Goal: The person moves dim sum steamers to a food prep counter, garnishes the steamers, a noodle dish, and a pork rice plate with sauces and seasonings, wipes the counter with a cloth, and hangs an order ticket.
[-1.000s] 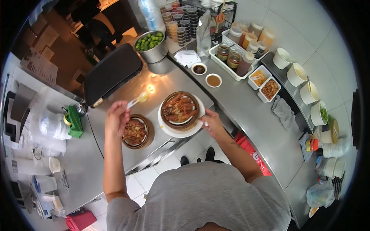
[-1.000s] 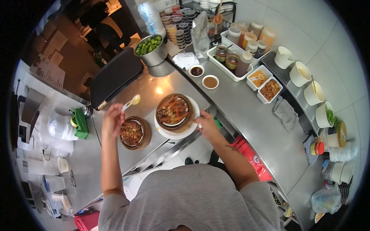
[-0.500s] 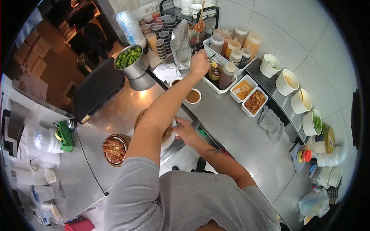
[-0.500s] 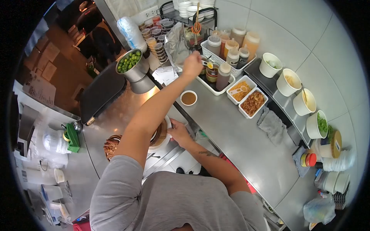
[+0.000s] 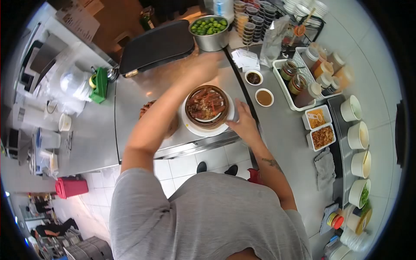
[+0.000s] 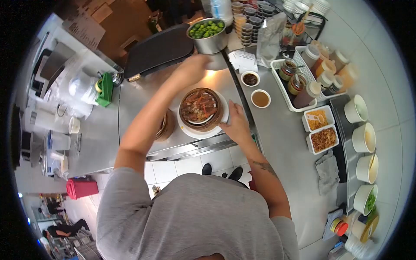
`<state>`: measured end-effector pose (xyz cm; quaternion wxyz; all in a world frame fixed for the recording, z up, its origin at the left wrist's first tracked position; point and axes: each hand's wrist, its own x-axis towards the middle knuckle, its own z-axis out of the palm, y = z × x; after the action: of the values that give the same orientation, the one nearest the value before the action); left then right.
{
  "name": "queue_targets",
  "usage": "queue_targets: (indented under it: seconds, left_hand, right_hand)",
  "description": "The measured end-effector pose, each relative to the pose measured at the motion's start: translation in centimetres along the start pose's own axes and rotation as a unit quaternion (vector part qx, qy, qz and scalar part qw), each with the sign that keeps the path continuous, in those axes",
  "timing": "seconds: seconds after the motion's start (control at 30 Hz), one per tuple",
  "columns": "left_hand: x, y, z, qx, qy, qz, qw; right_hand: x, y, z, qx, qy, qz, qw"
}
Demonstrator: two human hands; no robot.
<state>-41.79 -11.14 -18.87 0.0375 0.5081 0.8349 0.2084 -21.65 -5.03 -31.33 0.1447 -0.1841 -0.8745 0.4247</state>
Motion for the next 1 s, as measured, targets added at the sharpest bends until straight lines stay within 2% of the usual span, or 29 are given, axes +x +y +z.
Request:
queue_targets:
  seconds: [0.03, 0.1, 0.13, 0.17, 0.2, 0.3, 0.37, 0.47, 0.63, 0.73, 0.87, 1.0]
  left_hand:
    - [-2.2, -3.3, -0.5, 0.023, -0.069, -0.090, 0.993]
    - [-7.8, -5.7, -0.5, 0.108, -0.094, -0.102, 0.984]
    - [-9.7, -6.1, 0.3, -0.045, -0.130, -0.198, 0.970]
    - [-10.9, -6.6, 1.1, -0.197, -0.160, -0.286, 0.924]
    - [-11.6, -7.3, 2.4, -0.182, -0.152, -0.268, 0.934]
    - [-12.3, -8.1, 4.3, -0.198, -0.106, -0.250, 0.942]
    - [-12.5, -6.6, 2.9, -0.296, -0.092, -0.295, 0.904]
    - [-13.1, -7.0, 1.2, -0.292, -0.072, -0.276, 0.913]
    - [-15.7, -7.2, -6.8, -0.282, -0.048, -0.297, 0.911]
    - [-18.3, -10.6, -8.5, -0.232, -0.017, -0.320, 0.918]
    - [-21.3, -13.3, -10.5, -0.257, -0.013, -0.353, 0.899]
    - [-23.2, -16.0, -10.5, -0.285, 0.000, -0.377, 0.881]
  right_hand:
    - [-0.1, -0.6, -0.6, -0.011, -0.009, -0.020, 1.000]
    - [0.1, -0.7, -0.9, -0.037, -0.066, -0.030, 0.997]
    - [0.3, -0.9, -0.8, -0.044, -0.079, -0.035, 0.995]
    - [0.5, -1.0, -0.5, -0.050, -0.093, -0.040, 0.994]
    - [0.7, -0.9, -0.1, -0.102, -0.092, -0.047, 0.989]
    - [1.1, -1.0, 0.4, -0.110, -0.042, -0.095, 0.988]
    - [0.8, -2.5, 0.0, -0.048, -0.030, -0.097, 0.994]
    - [1.0, -4.4, -0.5, 0.003, -0.022, -0.121, 0.992]
    - [2.4, -10.0, 1.5, 0.036, -0.036, -0.142, 0.989]
    - [3.0, -12.4, 4.8, 0.046, -0.044, -0.156, 0.986]
    - [4.0, -14.9, 8.3, 0.083, -0.106, -0.160, 0.978]
    - [5.3, -15.6, 10.9, 0.051, -0.126, -0.167, 0.977]
